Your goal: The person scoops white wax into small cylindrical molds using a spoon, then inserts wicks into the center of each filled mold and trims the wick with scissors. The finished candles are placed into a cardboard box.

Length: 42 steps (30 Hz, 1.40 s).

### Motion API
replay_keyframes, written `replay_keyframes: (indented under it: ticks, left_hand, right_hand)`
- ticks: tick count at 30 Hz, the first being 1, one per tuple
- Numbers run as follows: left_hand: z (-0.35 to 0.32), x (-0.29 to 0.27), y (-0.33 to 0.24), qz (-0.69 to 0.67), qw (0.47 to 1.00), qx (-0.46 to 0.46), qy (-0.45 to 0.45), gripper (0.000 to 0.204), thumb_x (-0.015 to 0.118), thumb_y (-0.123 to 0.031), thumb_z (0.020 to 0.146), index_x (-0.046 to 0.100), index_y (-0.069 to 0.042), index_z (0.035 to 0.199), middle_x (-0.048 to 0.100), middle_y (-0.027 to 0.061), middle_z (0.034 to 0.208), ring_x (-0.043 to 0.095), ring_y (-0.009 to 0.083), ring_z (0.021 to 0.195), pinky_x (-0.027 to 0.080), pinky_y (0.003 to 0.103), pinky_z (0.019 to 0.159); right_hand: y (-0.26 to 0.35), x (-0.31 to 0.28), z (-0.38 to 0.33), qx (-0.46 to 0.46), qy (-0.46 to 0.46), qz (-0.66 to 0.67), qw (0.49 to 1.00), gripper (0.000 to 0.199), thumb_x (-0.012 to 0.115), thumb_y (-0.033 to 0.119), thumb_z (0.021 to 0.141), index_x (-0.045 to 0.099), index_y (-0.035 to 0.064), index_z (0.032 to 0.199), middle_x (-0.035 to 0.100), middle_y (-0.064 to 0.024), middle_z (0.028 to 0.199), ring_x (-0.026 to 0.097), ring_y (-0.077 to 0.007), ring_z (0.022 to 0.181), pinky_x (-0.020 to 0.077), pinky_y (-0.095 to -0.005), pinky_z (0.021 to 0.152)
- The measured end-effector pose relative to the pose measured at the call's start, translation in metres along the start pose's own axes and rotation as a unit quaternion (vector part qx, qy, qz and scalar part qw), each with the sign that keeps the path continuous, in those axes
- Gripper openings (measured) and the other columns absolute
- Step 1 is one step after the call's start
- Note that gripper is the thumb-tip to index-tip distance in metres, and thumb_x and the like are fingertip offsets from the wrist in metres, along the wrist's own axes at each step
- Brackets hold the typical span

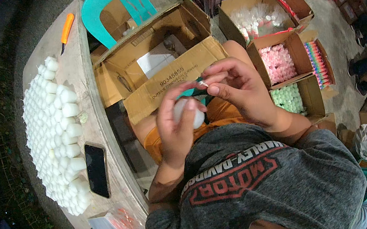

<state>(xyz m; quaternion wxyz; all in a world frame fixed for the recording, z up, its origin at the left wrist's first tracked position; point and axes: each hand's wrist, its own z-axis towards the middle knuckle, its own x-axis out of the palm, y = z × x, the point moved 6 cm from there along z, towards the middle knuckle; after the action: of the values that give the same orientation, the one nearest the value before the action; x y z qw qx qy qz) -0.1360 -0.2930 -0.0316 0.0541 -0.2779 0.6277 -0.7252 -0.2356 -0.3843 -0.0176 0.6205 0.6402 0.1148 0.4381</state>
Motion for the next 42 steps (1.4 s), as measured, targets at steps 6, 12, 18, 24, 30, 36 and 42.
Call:
replay_keyframes:
  ticks: [6,12,18,24,30,36,42]
  left_hand:
    - [0.001,0.009,0.008,0.069,0.997,-0.019,0.006,0.017,0.061,-0.009,0.086,0.057,0.002,0.097,0.059,0.0046,0.091,0.057,0.0081,0.075,0.046,0.020,0.066]
    - [0.001,0.003,0.020,0.036,0.988,-0.136,0.059,0.021,0.060,-0.017,0.088,0.058,0.001,0.098,0.059,0.0021,0.079,0.056,0.0080,0.069,0.045,0.020,0.062]
    - [0.003,0.003,0.023,-0.143,0.976,-0.164,-0.006,0.021,0.059,-0.020,0.088,0.056,-0.001,0.097,0.057,0.0027,0.079,0.055,0.0093,0.066,0.048,0.023,0.057]
    - [0.003,-0.013,0.017,-0.055,0.992,-0.035,-0.112,0.019,0.060,-0.017,0.088,0.054,-0.002,0.098,0.058,0.0044,0.085,0.055,0.0092,0.071,0.046,0.022,0.064]
    - [0.007,-0.017,0.018,-0.031,0.995,-0.027,-0.093,0.023,0.062,-0.013,0.085,0.052,-0.001,0.102,0.061,0.0082,0.090,0.058,0.0134,0.078,0.047,0.026,0.070]
    - [0.001,0.024,-0.049,0.561,0.770,0.300,-0.057,0.023,0.065,-0.007,0.079,0.058,0.002,0.099,0.062,0.0085,0.089,0.060,0.0233,0.082,0.048,0.034,0.074]
    - [0.001,0.006,-0.005,0.401,0.911,0.087,0.046,0.013,0.062,-0.009,0.084,0.061,0.004,0.087,0.061,0.0082,0.078,0.057,0.0139,0.070,0.046,0.026,0.063]
  right_hand:
    - [-0.026,-0.003,-0.002,0.134,0.035,0.174,0.975,0.033,0.058,0.008,0.088,0.050,0.0024,0.120,0.062,-0.0049,0.096,0.058,-0.0101,0.086,0.0470,-0.0231,0.075]
    - [-0.014,-0.021,0.005,0.150,0.068,0.013,0.986,0.034,0.058,0.011,0.088,0.051,0.0001,0.120,0.062,-0.0062,0.099,0.057,-0.0106,0.092,0.0467,-0.0242,0.080]
    - [-0.002,-0.025,0.002,-0.019,0.010,-0.118,0.993,0.028,0.063,0.010,0.085,0.056,-0.0007,0.109,0.062,-0.0040,0.091,0.057,-0.0100,0.084,0.0459,-0.0236,0.076]
    - [-0.015,0.004,-0.024,0.006,0.074,-0.153,0.985,0.027,0.068,0.010,0.079,0.058,-0.0006,0.102,0.062,-0.0030,0.084,0.055,-0.0080,0.077,0.0447,-0.0221,0.069]
    - [-0.016,-0.014,-0.014,-0.064,0.030,-0.287,0.955,0.014,0.068,0.007,0.077,0.066,0.0024,0.090,0.063,-0.0072,0.082,0.060,-0.0170,0.076,0.0470,-0.0266,0.067]
    - [0.019,-0.018,-0.011,-0.231,0.068,-0.514,0.823,0.018,0.067,0.003,0.073,0.065,0.0046,0.091,0.062,-0.0100,0.080,0.058,-0.0277,0.079,0.0467,-0.0348,0.068]
    - [0.030,-0.013,-0.013,-0.214,0.051,-0.439,0.871,0.017,0.070,0.008,0.073,0.064,0.0045,0.088,0.063,-0.0103,0.080,0.061,-0.0279,0.076,0.0484,-0.0350,0.065]
